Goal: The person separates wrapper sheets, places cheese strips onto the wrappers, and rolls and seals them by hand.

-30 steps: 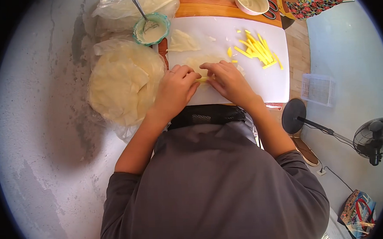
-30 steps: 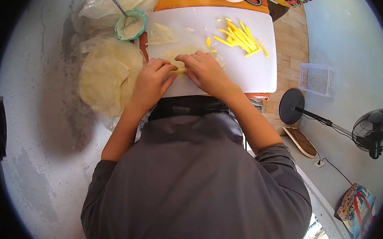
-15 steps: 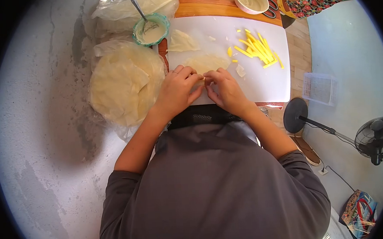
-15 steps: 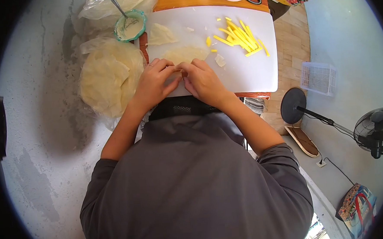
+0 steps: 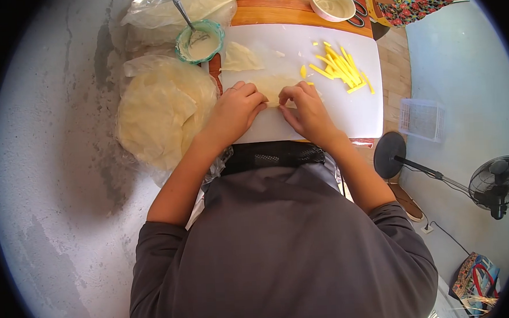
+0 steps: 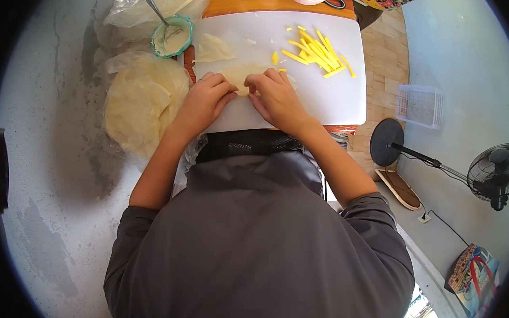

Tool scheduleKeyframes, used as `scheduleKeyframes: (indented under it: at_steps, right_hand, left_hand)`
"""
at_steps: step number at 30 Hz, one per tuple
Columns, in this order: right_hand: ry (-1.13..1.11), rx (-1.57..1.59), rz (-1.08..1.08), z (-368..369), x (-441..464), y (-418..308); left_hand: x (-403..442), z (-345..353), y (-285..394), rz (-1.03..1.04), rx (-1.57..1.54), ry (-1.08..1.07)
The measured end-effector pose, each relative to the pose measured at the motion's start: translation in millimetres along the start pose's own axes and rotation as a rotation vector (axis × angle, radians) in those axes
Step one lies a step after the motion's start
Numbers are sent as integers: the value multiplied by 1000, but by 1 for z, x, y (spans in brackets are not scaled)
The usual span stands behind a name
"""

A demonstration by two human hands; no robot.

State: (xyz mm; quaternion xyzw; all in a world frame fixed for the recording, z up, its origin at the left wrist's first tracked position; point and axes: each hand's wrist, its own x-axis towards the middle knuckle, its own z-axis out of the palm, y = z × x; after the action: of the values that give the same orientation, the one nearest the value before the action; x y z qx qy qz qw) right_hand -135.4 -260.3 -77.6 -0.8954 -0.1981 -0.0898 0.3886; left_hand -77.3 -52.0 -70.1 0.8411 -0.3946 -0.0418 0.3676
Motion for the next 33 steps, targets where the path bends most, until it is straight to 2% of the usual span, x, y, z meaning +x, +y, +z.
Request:
scheduleKeyframes:
  at_steps: [4,10,13,16,19,28,33]
  right_hand:
    - [-73,-142,-91,-7,2,5]
    - [-53,-118,-59,-5,4,6]
    - [-74,-124,-52,-6,5,6]
    - [-80,-109,-34,-6,7,3]
    - [-68,-94,-36,-3,9,5]
    - [-115,-68,2,-4,13,7]
    - [-186,-58,101,-6,19,9]
  left_hand:
    - [2,-5,-10,-6,-69,-16]
    - [5,-17,-6,-157,25,-78]
    - [5,-14,-8,-168,24,-93]
    - [7,-13,-5,63,147,90]
    - [4,-10,17,72,182,91]
    - [3,11,12,-55,151,71]
    - [10,4,3,-122,114,-52]
